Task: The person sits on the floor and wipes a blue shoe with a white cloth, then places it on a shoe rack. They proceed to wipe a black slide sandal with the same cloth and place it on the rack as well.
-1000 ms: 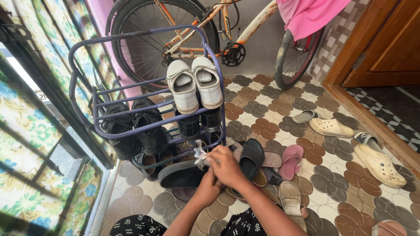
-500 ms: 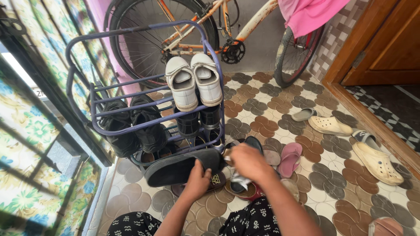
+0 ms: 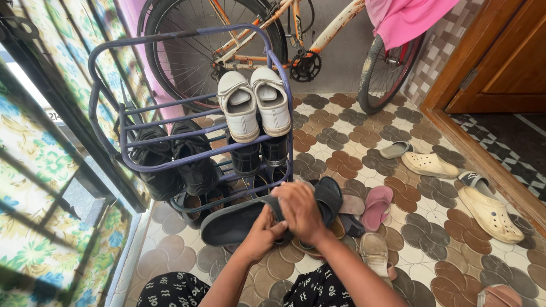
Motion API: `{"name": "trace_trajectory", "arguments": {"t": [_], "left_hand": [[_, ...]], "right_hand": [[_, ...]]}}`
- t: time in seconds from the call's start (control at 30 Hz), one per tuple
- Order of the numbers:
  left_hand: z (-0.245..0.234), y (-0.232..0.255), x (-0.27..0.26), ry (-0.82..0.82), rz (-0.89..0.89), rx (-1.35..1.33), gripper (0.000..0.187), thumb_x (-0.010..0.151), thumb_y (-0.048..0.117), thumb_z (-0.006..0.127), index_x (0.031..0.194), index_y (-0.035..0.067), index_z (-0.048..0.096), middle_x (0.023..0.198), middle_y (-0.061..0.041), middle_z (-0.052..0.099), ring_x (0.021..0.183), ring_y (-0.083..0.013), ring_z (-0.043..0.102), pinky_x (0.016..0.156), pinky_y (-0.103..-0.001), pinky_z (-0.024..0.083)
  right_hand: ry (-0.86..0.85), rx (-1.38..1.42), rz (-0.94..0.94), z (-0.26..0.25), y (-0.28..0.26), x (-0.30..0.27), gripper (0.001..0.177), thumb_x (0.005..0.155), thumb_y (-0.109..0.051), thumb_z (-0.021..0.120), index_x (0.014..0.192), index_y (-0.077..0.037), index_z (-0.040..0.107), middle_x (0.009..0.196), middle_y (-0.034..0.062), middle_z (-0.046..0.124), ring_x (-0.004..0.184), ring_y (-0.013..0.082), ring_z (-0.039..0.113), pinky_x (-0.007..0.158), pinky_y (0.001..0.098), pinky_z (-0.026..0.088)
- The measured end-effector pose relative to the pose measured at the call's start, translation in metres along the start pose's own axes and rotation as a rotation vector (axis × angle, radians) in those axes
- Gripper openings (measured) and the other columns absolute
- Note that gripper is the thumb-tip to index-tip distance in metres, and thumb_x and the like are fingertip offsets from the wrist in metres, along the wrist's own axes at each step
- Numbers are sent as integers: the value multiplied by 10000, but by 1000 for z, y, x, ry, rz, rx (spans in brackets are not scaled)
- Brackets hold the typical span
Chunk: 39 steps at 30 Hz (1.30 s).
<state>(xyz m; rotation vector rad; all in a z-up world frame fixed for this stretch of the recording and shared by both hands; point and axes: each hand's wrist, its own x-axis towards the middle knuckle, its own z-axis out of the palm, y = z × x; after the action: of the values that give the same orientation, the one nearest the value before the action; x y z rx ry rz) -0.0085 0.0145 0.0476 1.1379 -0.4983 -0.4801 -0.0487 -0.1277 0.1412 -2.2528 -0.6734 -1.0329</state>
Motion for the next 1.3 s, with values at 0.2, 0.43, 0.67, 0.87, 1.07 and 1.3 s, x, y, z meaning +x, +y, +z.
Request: {"name": "trace_trajectory", "arguments": {"t": [0.2, 0.43, 0.67, 0.87, 1.07, 1.3], "left_hand": [[11, -1, 7, -109, 134, 299, 653, 870, -123, 540, 1479, 32, 361, 1346, -125, 568, 1253, -164, 558, 1047, -313, 455], [17, 0, -1, 57, 42, 217, 492, 919, -20, 562, 1396, 35, 455, 1191, -86, 615, 1058, -151, 587, 882, -293, 510], [9, 40, -6, 108, 140, -533, 368, 964, 311, 543, 1216, 46, 503, 1179, -77, 654, 1025, -196, 682, 830, -386, 606], [1, 75, -9, 161, 224, -688, 705, 977, 628, 434, 1266, -5, 542, 1191, -128, 679, 1047, -196, 695, 910, -330, 570], [8, 54, -4, 239, 199, -416, 753, 957, 634, 373, 1490, 101, 389, 1441, -30, 554, 1322, -142, 561, 1094, -325, 478], [2, 46, -8, 89, 169, -375, 792, 992, 674, 321, 1461, 46, 432, 1360, -104, 592, 1240, -198, 600, 1026, -371, 495]], "right_hand": [[-141, 120, 215, 1, -12, 22, 205, 998, -177, 555, 1090, -78, 709, 998, 109, 735, 882, 325, 729, 738, 422, 563], [-51, -47, 262, 4, 11, 17, 200, 989, -195, 547, 1043, -79, 701, 947, 106, 732, 938, 336, 699, 865, 463, 518], [-57, -45, -62, 5, -1, -4, 277, 1001, -181, 594, 1250, -65, 559, 1388, 147, 631, 1397, 387, 515, 1165, 539, 369], [-78, -67, -101, 12, -9, -18, 330, 1024, -183, 615, 1331, -99, 527, 1557, 116, 525, 1512, 374, 417, 1238, 585, 278], [-150, -232, -55, 11, -17, 25, 480, 971, -223, 612, 1439, -165, 523, 1606, 148, 402, 1521, 390, 246, 1186, 623, 200], [-76, -287, -330, 12, -13, 26, 321, 951, -274, 656, 1263, -201, 643, 1384, 44, 622, 1380, 267, 508, 1154, 558, 309]]}}
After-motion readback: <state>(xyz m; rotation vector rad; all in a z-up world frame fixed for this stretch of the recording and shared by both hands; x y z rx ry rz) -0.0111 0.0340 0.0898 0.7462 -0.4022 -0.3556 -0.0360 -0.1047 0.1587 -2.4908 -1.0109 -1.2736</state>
